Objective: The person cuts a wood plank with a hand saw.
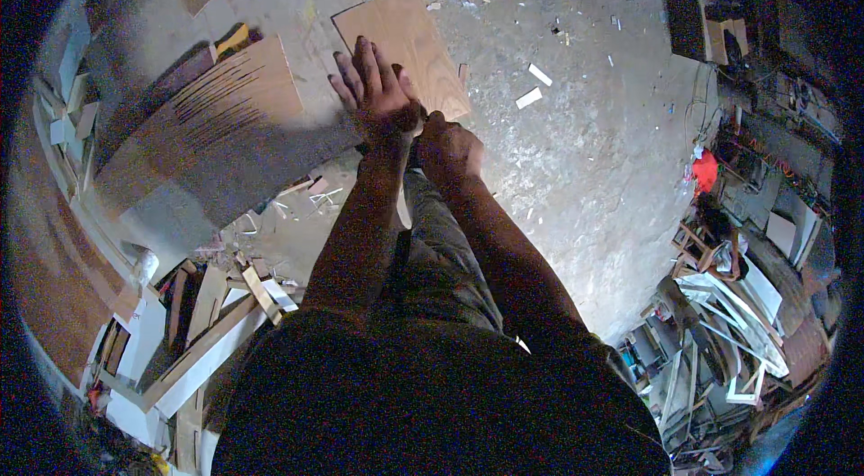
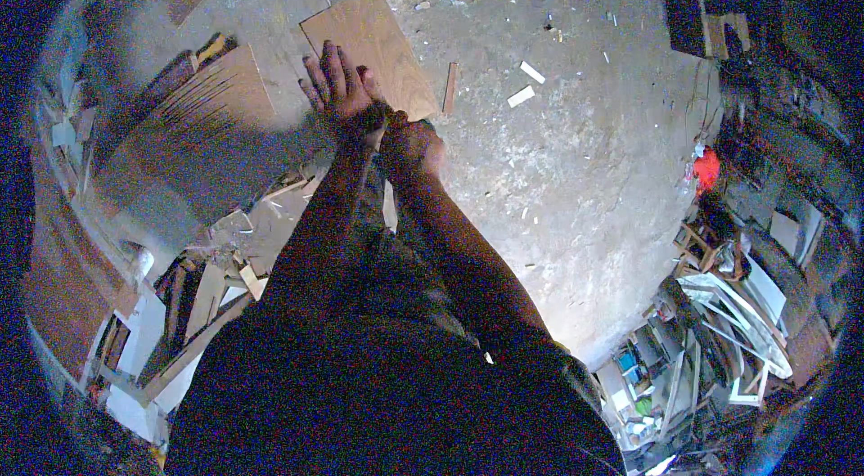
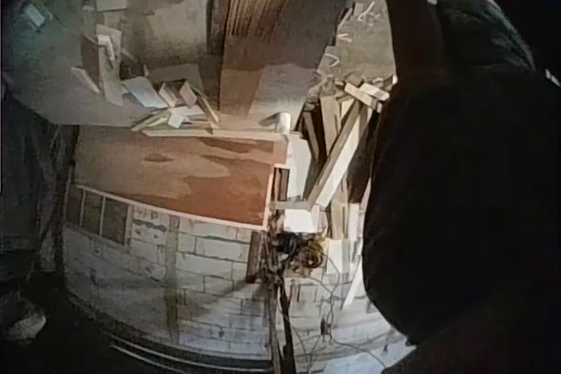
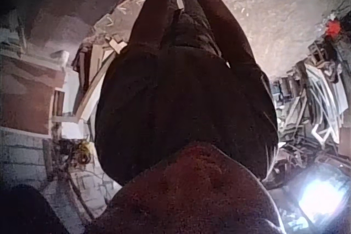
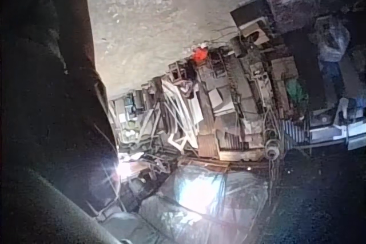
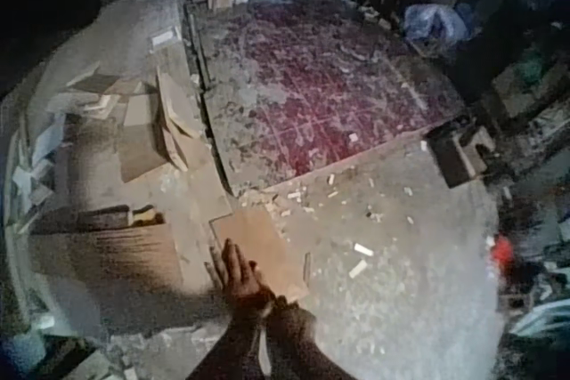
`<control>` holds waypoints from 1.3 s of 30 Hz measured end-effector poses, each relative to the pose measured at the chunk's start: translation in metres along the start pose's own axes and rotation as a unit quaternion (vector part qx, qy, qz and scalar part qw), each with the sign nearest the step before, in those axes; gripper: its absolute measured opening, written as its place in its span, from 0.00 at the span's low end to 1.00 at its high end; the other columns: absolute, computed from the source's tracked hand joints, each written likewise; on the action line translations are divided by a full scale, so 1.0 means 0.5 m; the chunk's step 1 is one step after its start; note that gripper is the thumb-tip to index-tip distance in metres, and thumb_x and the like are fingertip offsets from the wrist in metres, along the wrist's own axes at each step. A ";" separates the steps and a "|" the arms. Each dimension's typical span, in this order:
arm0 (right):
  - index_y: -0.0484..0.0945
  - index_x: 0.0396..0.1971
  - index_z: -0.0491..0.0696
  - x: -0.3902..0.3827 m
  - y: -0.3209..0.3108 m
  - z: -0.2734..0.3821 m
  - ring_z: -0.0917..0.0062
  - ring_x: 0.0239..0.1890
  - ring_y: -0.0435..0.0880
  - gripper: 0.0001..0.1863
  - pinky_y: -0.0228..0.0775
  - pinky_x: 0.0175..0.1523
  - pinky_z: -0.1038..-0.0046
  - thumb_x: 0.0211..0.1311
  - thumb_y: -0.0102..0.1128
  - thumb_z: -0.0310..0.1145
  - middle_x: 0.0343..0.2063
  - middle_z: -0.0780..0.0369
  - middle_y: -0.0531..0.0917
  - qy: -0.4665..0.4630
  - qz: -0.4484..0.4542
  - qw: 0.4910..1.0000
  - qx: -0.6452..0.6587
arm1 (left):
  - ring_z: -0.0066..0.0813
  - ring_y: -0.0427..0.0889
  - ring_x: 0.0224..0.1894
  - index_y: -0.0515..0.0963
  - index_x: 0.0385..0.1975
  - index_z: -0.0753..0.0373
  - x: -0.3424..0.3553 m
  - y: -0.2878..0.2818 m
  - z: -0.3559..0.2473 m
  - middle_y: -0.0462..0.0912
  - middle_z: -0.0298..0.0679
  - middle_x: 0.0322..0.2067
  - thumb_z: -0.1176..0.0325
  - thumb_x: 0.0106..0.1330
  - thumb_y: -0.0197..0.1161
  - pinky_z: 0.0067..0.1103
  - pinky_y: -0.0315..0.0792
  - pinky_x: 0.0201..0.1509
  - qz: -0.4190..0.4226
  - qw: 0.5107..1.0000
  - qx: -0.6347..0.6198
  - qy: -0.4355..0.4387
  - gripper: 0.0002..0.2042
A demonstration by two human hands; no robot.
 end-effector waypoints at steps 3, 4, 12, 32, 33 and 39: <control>0.72 0.33 0.44 0.002 0.003 0.004 0.56 0.31 0.85 0.12 0.77 0.35 0.59 0.60 0.45 0.36 0.26 0.49 0.83 -0.003 0.021 1.000 0.019 | 0.54 0.51 0.68 0.65 0.60 0.65 -0.011 0.013 0.000 0.58 0.41 0.66 0.61 0.60 0.54 0.49 0.42 0.68 0.052 0.997 0.036 -0.050 0.27; 0.72 0.35 0.44 0.001 0.000 0.008 0.57 0.30 0.85 0.12 0.77 0.34 0.59 0.59 0.45 0.37 0.26 0.48 0.83 -0.014 0.019 1.000 0.009 | 0.54 0.51 0.68 0.65 0.60 0.65 -0.010 0.010 -0.003 0.58 0.41 0.66 0.61 0.60 0.54 0.49 0.42 0.68 0.042 0.997 0.031 -0.050 0.27; 0.69 0.42 0.42 -0.057 -0.051 -0.007 0.57 0.28 0.85 0.14 0.77 0.32 0.58 0.58 0.46 0.34 0.24 0.48 0.82 -0.053 0.016 0.998 -0.031 | 0.51 0.58 0.64 0.69 0.55 0.65 0.011 -0.012 -0.005 0.65 0.41 0.60 0.69 0.52 0.56 0.48 0.49 0.65 0.036 0.997 0.003 -0.062 0.26; 0.73 0.45 0.50 -0.070 -0.083 -0.003 0.64 0.20 0.83 0.13 0.72 0.22 0.63 0.64 0.45 0.36 0.20 0.59 0.83 -0.108 0.008 0.992 -0.062 | 0.53 0.52 0.68 0.65 0.59 0.65 0.026 0.022 -0.007 0.60 0.41 0.64 0.68 0.58 0.55 0.53 0.41 0.66 0.042 0.997 0.027 -0.051 0.26; 0.73 0.45 0.50 -0.068 -0.084 0.003 0.64 0.20 0.83 0.13 0.72 0.22 0.63 0.64 0.45 0.36 0.20 0.59 0.83 -0.116 -0.008 0.992 -0.055 | 0.53 0.52 0.68 0.65 0.59 0.65 0.025 0.026 -0.005 0.60 0.41 0.64 0.67 0.58 0.56 0.53 0.41 0.66 0.047 0.997 0.023 -0.057 0.27; 0.73 0.39 0.51 -0.061 -0.055 0.023 0.69 0.19 0.83 0.09 0.70 0.20 0.66 0.64 0.46 0.36 0.18 0.60 0.82 -0.102 -0.022 0.989 -0.103 | 0.53 0.50 0.69 0.64 0.61 0.62 0.024 0.036 -0.003 0.58 0.38 0.66 0.67 0.57 0.56 0.54 0.40 0.66 0.030 0.998 0.002 -0.060 0.29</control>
Point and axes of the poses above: each hand's wrist, its own x-axis towards the middle knuckle, its own y-axis out of the palm, z = x × y, the point moved 6 cm from there along x, towards the middle knuckle
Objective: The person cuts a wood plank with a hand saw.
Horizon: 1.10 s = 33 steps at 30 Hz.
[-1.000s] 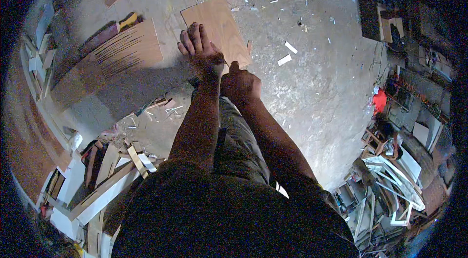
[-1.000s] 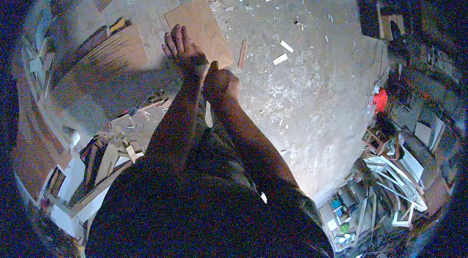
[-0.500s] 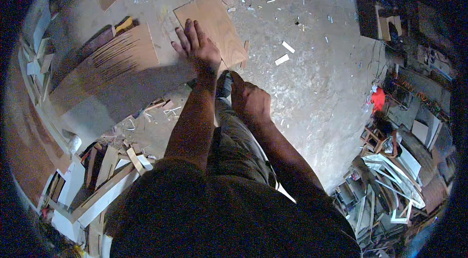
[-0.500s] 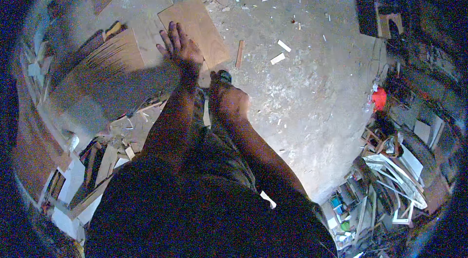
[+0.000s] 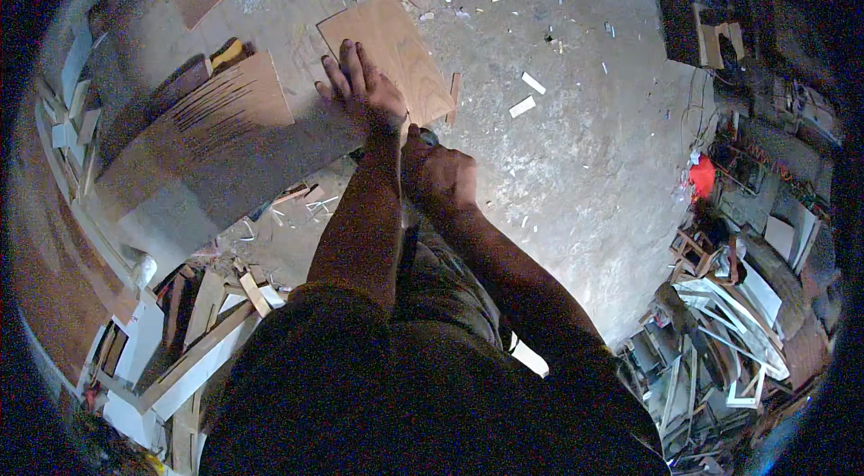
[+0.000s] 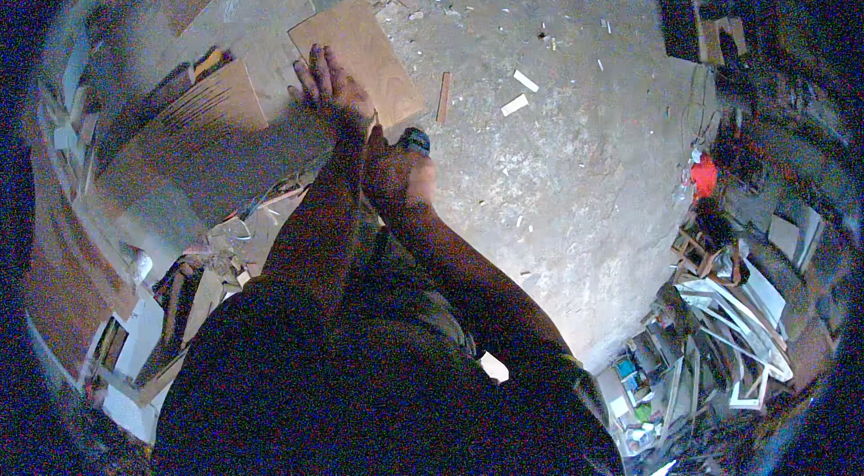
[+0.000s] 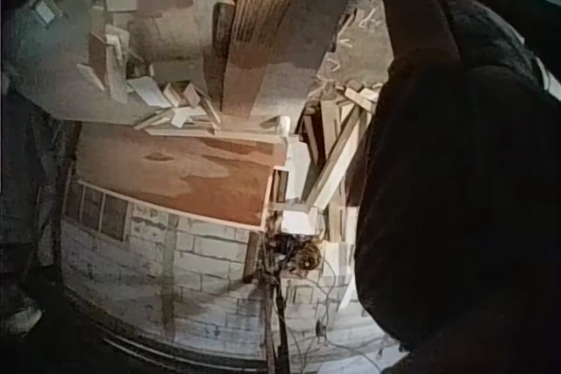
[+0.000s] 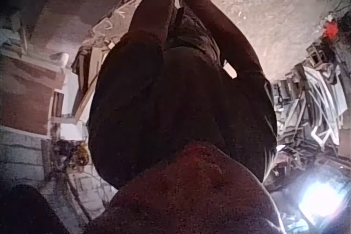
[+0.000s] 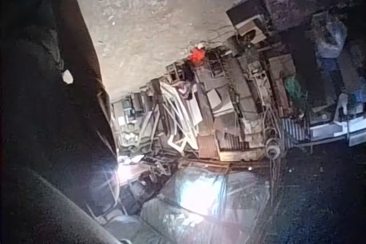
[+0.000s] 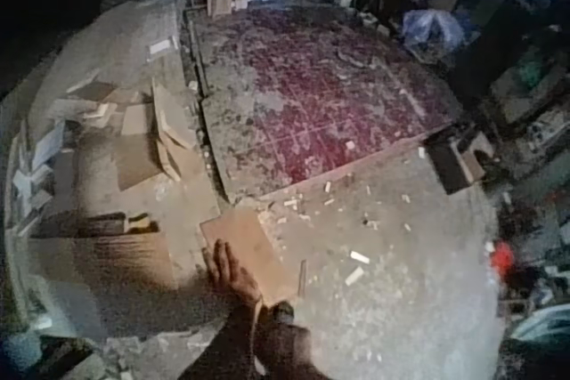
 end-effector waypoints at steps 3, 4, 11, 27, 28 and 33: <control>0.74 0.36 0.52 0.000 0.011 -0.002 0.70 0.19 0.83 0.08 0.71 0.20 0.68 0.63 0.46 0.37 0.17 0.60 0.82 0.004 0.033 0.999 0.013 | 0.53 0.50 0.69 0.64 0.61 0.61 -0.003 0.003 0.001 0.58 0.37 0.66 0.67 0.56 0.55 0.54 0.40 0.66 0.001 0.999 0.032 0.000 0.28; 0.74 0.38 0.52 -0.001 0.011 -0.008 0.69 0.19 0.83 0.09 0.71 0.20 0.68 0.63 0.47 0.37 0.18 0.60 0.82 0.013 0.041 0.999 0.021 | 0.53 0.50 0.69 0.64 0.61 0.61 -0.004 0.005 0.001 0.58 0.37 0.66 0.67 0.56 0.55 0.54 0.40 0.66 0.012 1.000 0.027 0.000 0.28; 0.71 0.49 0.54 -0.006 -0.016 -0.029 0.65 0.20 0.83 0.16 0.73 0.22 0.63 0.62 0.47 0.36 0.19 0.58 0.82 0.006 0.009 1.000 0.017 | 0.53 0.52 0.68 0.65 0.60 0.61 0.002 -0.002 -0.002 0.59 0.38 0.65 0.66 0.59 0.52 0.54 0.43 0.66 0.013 0.999 0.034 0.009 0.26; 0.68 0.57 0.59 0.011 0.006 -0.030 0.65 0.25 0.85 0.22 0.74 0.26 0.63 0.61 0.46 0.37 0.24 0.57 0.84 0.030 0.025 0.997 0.060 | 0.57 0.52 0.67 0.66 0.59 0.63 0.002 -0.005 0.003 0.61 0.39 0.64 0.69 0.58 0.51 0.54 0.42 0.66 0.010 1.000 -0.002 -0.001 0.26; 0.68 0.57 0.59 0.009 0.016 -0.033 0.65 0.25 0.85 0.22 0.74 0.26 0.63 0.61 0.46 0.37 0.24 0.57 0.84 0.049 0.067 0.995 0.051 | 0.57 0.52 0.67 0.66 0.59 0.63 0.001 -0.006 0.003 0.61 0.39 0.64 0.69 0.58 0.51 0.54 0.42 0.66 0.003 1.000 -0.007 0.001 0.26; 0.63 0.61 0.59 0.009 0.015 -0.029 0.66 0.24 0.84 0.25 0.74 0.25 0.64 0.61 0.46 0.36 0.21 0.57 0.83 0.031 0.077 0.996 0.033 | 0.56 0.52 0.68 0.66 0.60 0.63 -0.001 -0.001 0.003 0.60 0.39 0.65 0.68 0.57 0.53 0.53 0.41 0.67 0.014 1.000 0.023 0.001 0.26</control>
Point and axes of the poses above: each hand's wrist, its own x-axis towards the middle knuckle, its own y-axis out of the palm, z = x × y, the point moved 6 cm from there along x, towards the middle knuckle
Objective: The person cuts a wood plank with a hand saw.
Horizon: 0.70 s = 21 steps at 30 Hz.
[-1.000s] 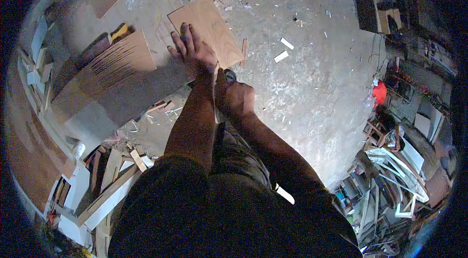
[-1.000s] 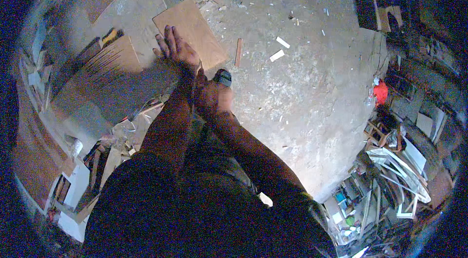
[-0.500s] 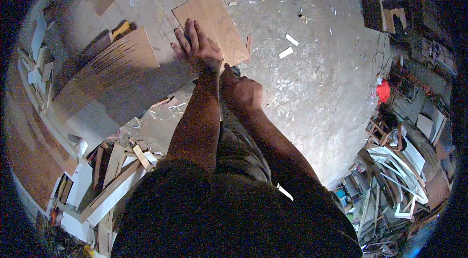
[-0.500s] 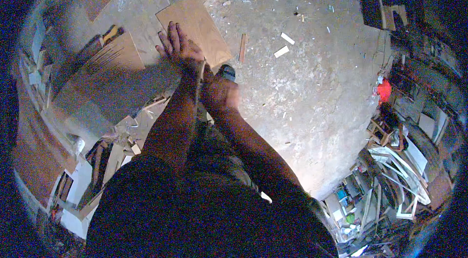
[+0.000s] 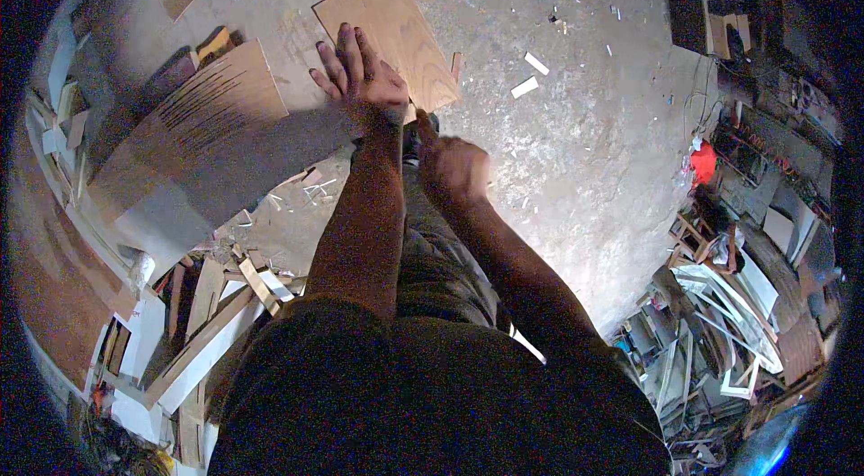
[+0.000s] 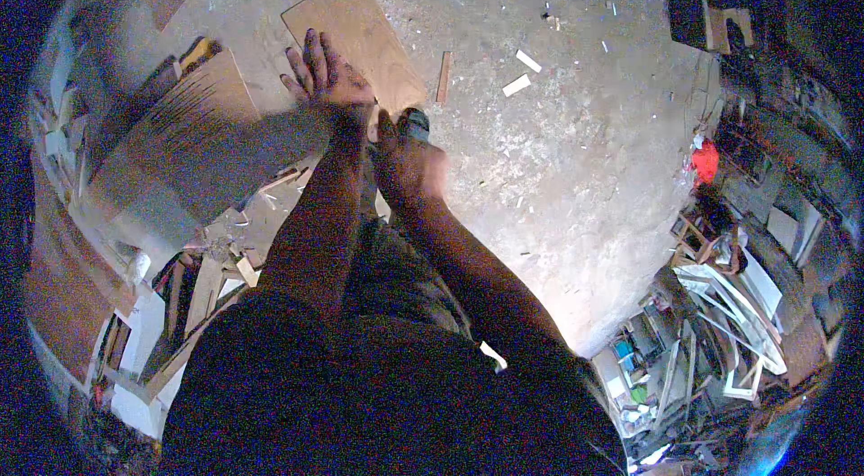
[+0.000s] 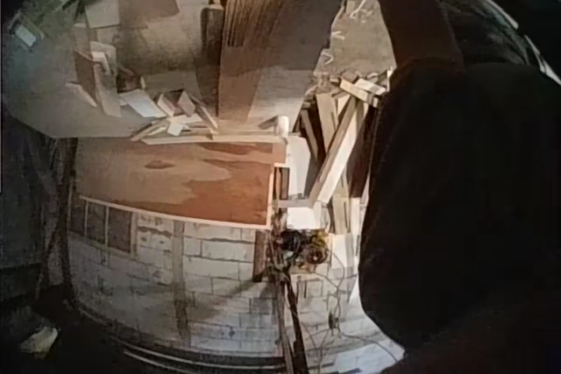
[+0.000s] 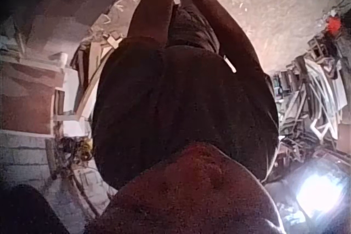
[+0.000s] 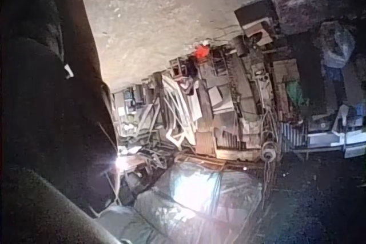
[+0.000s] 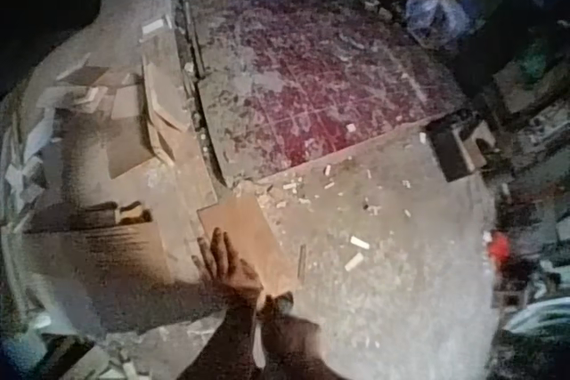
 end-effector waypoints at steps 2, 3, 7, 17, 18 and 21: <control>0.61 0.62 0.59 0.003 -0.012 0.004 0.66 0.24 0.84 0.27 0.74 0.25 0.64 0.60 0.46 0.35 0.22 0.56 0.83 -0.016 -0.040 0.999 -0.009 | 0.56 0.53 0.68 0.66 0.60 0.63 0.000 0.001 0.000 0.60 0.39 0.65 0.68 0.57 0.53 0.53 0.41 0.67 0.004 1.000 0.004 -0.001 0.26; 0.59 0.64 0.59 0.003 -0.027 0.010 0.67 0.24 0.84 0.29 0.74 0.24 0.64 0.60 0.47 0.35 0.22 0.56 0.83 -0.036 -0.094 0.995 -0.017 | 0.56 0.54 0.67 0.66 0.60 0.63 0.002 0.001 -0.001 0.60 0.40 0.65 0.67 0.58 0.53 0.53 0.42 0.67 0.008 1.000 0.018 0.000 0.26; 0.61 0.63 0.55 0.008 0.017 -0.004 0.67 0.24 0.84 0.29 0.74 0.25 0.64 0.59 0.48 0.35 0.23 0.57 0.83 0.028 0.072 0.996 -0.054 | 0.56 0.53 0.68 0.66 0.60 0.62 0.001 -0.002 -0.001 0.59 0.39 0.65 0.67 0.57 0.54 0.53 0.42 0.67 0.011 1.000 0.018 0.006 0.27; 0.58 0.65 0.59 0.002 0.027 -0.008 0.66 0.25 0.85 0.29 0.75 0.26 0.64 0.62 0.46 0.37 0.24 0.55 0.83 0.036 0.079 0.996 -0.021 | 0.53 0.49 0.69 0.65 0.60 0.61 -0.003 -0.002 -0.002 0.58 0.36 0.66 0.67 0.58 0.52 0.53 0.38 0.68 0.004 1.000 -0.003 0.001 0.26; 0.58 0.65 0.59 0.006 0.018 -0.003 0.66 0.25 0.85 0.29 0.75 0.27 0.63 0.62 0.46 0.36 0.25 0.54 0.83 0.021 0.048 0.999 -0.010 | 0.54 0.49 0.69 0.66 0.59 0.62 -0.003 -0.001 -0.002 0.59 0.37 0.66 0.68 0.58 0.53 0.52 0.40 0.68 0.007 1.000 0.012 0.002 0.26; 0.58 0.65 0.61 0.009 -0.001 0.006 0.64 0.26 0.85 0.30 0.75 0.29 0.61 0.60 0.46 0.33 0.25 0.53 0.83 0.004 -0.003 1.000 -0.015 | 0.54 0.50 0.69 0.66 0.59 0.62 -0.003 -0.001 -0.001 0.59 0.37 0.66 0.68 0.58 0.52 0.52 0.39 0.68 0.026 1.000 0.016 0.000 0.25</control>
Point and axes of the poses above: each hand's wrist, its own x-axis towards the middle knuckle, its own y-axis out of the palm, z = x × y, the point moved 6 cm from there along x, towards the middle knuckle
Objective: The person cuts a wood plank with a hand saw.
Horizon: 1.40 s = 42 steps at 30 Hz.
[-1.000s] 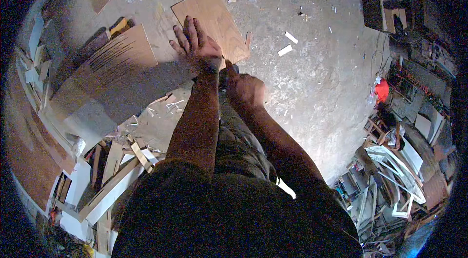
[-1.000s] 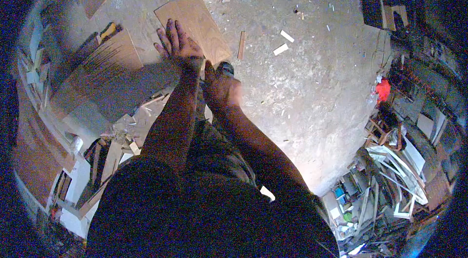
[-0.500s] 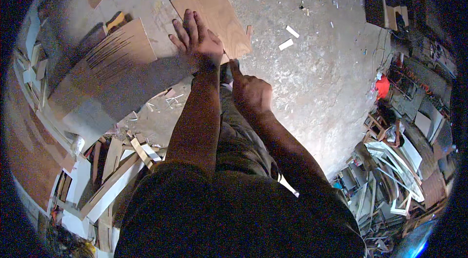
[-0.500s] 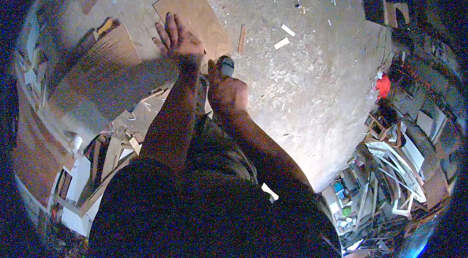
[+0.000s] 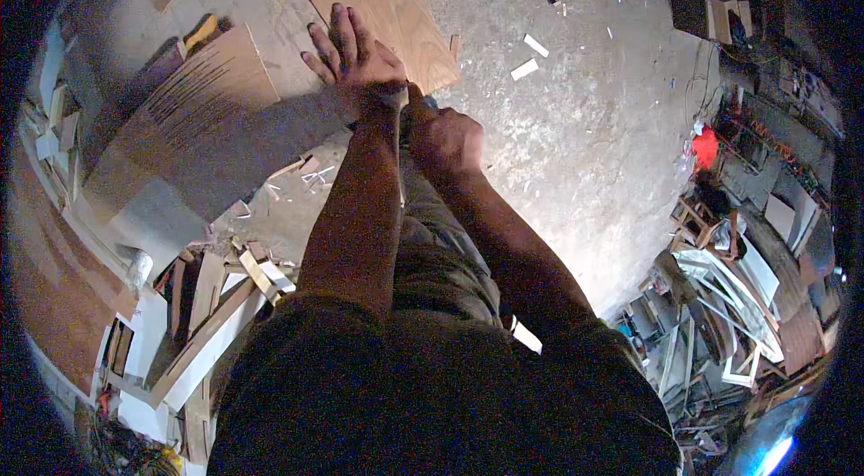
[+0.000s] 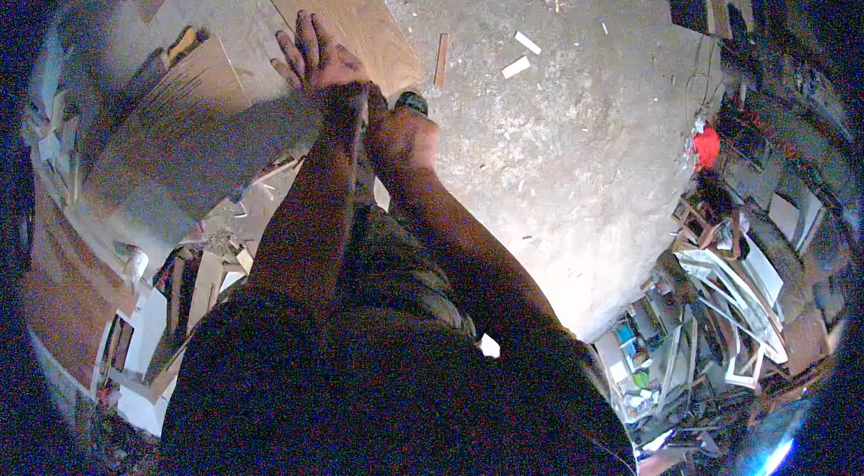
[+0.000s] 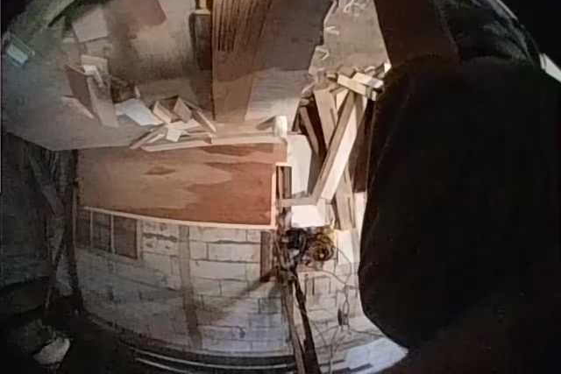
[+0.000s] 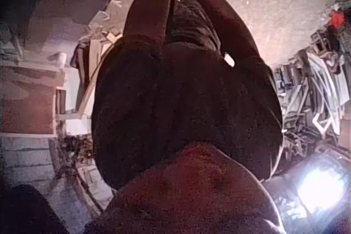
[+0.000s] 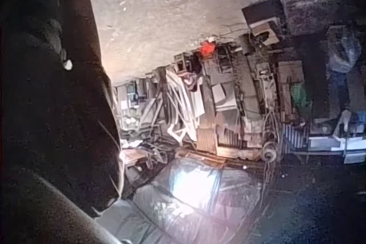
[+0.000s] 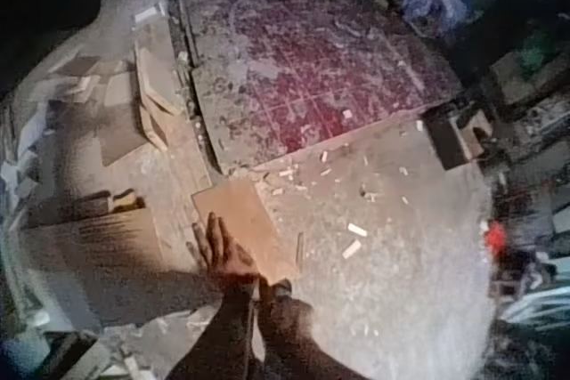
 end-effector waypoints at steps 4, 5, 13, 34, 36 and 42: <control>0.56 0.66 0.61 -0.027 0.020 -0.018 0.61 0.26 0.84 0.31 0.74 0.29 0.60 0.60 0.45 0.32 0.25 0.52 0.83 0.017 0.068 0.997 0.025 | 0.54 0.51 0.69 0.67 0.59 0.62 -0.002 -0.011 -0.001 0.60 0.37 0.65 0.68 0.58 0.52 0.51 0.39 0.68 -0.031 0.999 -0.027 0.008 0.25; 0.56 0.65 0.60 -0.020 0.016 -0.018 0.61 0.27 0.84 0.31 0.75 0.29 0.60 0.59 0.46 0.32 0.25 0.53 0.83 0.012 0.040 0.999 0.031 | 0.53 0.52 0.68 0.68 0.58 0.62 0.000 -0.008 -0.003 0.60 0.37 0.65 0.69 0.58 0.52 0.51 0.39 0.68 -0.032 0.999 -0.027 0.005 0.24; 0.61 0.63 0.59 -0.015 0.039 -0.026 0.65 0.25 0.84 0.30 0.75 0.28 0.63 0.57 0.51 0.34 0.23 0.56 0.83 0.026 0.042 0.999 0.007 | 0.52 0.52 0.68 0.69 0.57 0.62 -0.003 0.001 0.001 0.61 0.36 0.65 0.69 0.56 0.54 0.51 0.39 0.69 -0.044 0.999 -0.028 -0.008 0.24; 0.64 0.61 0.60 -0.030 0.051 -0.042 0.62 0.26 0.85 0.29 0.76 0.29 0.60 0.56 0.52 0.34 0.25 0.55 0.84 0.067 0.050 0.996 0.015 | 0.50 0.47 0.70 0.66 0.60 0.60 -0.005 0.016 0.006 0.57 0.33 0.67 0.65 0.55 0.54 0.50 0.36 0.70 -0.025 1.000 -0.005 -0.009 0.29; 0.71 0.53 0.57 -0.025 0.040 -0.031 0.62 0.26 0.85 0.22 0.76 0.29 0.61 0.55 0.53 0.34 0.25 0.55 0.84 0.038 0.027 0.998 0.039 | 0.51 0.47 0.70 0.65 0.61 0.62 -0.003 0.021 0.007 0.57 0.34 0.66 0.65 0.55 0.53 0.50 0.36 0.70 -0.013 1.000 0.000 -0.010 0.29; 0.75 0.47 0.56 -0.054 0.013 -0.032 0.64 0.27 0.85 0.16 0.76 0.29 0.62 0.58 0.52 0.35 0.24 0.57 0.84 0.073 0.077 0.993 0.049 | 0.51 0.49 0.69 0.64 0.61 0.61 -0.006 0.017 0.006 0.58 0.35 0.66 0.66 0.56 0.53 0.50 0.36 0.70 -0.014 1.000 0.025 -0.011 0.28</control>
Point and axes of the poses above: each hand's wrist, its own x-axis towards the middle knuckle, its own y-axis out of the palm, z = x × y, the point moved 6 cm from there along x, towards the middle knuckle
